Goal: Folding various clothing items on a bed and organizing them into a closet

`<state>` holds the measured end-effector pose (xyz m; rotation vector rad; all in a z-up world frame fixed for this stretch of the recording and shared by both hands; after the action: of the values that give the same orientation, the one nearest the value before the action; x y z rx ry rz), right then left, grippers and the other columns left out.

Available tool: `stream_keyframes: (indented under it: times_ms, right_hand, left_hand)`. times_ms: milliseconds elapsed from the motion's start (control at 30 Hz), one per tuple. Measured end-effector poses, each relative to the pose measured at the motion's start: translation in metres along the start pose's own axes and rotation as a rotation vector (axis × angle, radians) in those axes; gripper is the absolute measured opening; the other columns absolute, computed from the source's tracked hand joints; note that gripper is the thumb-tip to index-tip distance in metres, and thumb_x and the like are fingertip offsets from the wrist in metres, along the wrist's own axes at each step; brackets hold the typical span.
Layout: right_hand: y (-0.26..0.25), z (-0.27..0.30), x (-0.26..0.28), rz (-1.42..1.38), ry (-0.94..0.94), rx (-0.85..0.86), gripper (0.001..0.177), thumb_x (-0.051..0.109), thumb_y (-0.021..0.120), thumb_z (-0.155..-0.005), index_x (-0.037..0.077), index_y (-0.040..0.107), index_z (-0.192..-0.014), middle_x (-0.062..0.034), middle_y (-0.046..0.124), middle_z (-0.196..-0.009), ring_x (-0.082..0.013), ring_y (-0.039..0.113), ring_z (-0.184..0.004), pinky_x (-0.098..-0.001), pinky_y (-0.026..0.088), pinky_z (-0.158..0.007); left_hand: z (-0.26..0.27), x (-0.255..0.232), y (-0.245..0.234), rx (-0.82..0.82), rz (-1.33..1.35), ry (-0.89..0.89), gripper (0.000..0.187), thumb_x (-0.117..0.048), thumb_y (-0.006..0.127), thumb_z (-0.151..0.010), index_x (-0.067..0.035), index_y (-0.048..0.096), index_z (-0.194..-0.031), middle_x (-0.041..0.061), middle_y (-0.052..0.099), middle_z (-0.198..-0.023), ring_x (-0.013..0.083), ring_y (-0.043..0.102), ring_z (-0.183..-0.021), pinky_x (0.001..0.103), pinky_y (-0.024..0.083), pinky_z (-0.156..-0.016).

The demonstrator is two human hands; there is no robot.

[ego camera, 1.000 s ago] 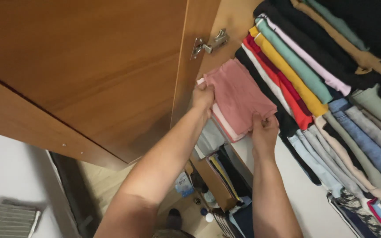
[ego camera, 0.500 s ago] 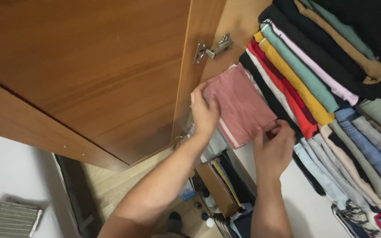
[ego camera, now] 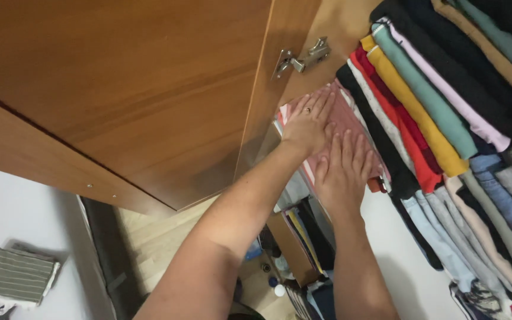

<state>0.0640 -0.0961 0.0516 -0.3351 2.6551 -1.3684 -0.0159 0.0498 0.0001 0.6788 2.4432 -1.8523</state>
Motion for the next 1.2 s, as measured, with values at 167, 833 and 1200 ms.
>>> stream_keyframes:
  times_ms: [167, 833, 1200]
  right_hand:
    - [0.008, 0.006, -0.003, 0.015, 0.004, 0.005, 0.059, 0.031, 0.049, -0.1, 0.007, 0.052, -0.154, -0.0168, 0.044, -0.164, -0.0384, 0.028, -0.155, -0.0579, 0.015, -0.124]
    - [-0.014, 0.068, 0.171, -0.455, -0.294, 0.096, 0.04, 0.01, 0.062, -0.081, 0.016, 0.071, -0.119, -0.013, 0.062, -0.141, -0.0468, 0.046, -0.143, -0.0646, 0.032, -0.116]
    - [0.013, 0.154, 0.353, -0.953, -0.635, 0.675, 0.03, 0.004, 0.052, -0.095, 0.01, 0.07, -0.119, -0.0083, 0.066, -0.134, -0.0333, 0.051, -0.137, -0.0484, 0.044, -0.108]
  left_hand:
    - [0.006, -0.001, -0.001, 0.04, -0.005, 0.006, 0.072, -0.051, 0.039, -0.103, -0.016, 0.024, -0.164, 0.004, 0.023, -0.171, 0.0206, 0.014, -0.16, 0.04, 0.008, -0.133]
    - [0.343, 0.112, -0.016, -0.101, 0.489, -0.187, 0.023, -0.014, 0.059, -0.092, -0.026, 0.07, -0.108, -0.004, 0.069, -0.118, 0.0212, 0.061, -0.126, 0.039, 0.05, -0.107]
    - [0.609, 0.279, -0.016, -0.218, 0.668, -0.898, 0.041, 0.006, 0.047, -0.083, -0.016, 0.077, -0.1, 0.007, 0.072, -0.109, 0.0263, 0.067, -0.101, 0.037, 0.052, -0.085]
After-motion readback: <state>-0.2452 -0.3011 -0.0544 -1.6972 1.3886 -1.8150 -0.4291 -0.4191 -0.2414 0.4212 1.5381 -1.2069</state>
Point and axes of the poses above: each hand's wrist, its own z-axis away from the middle knuckle, its own y-axis out of the palm, x = y × z, the point moved 6 cm from there along -z, towards the middle knuckle
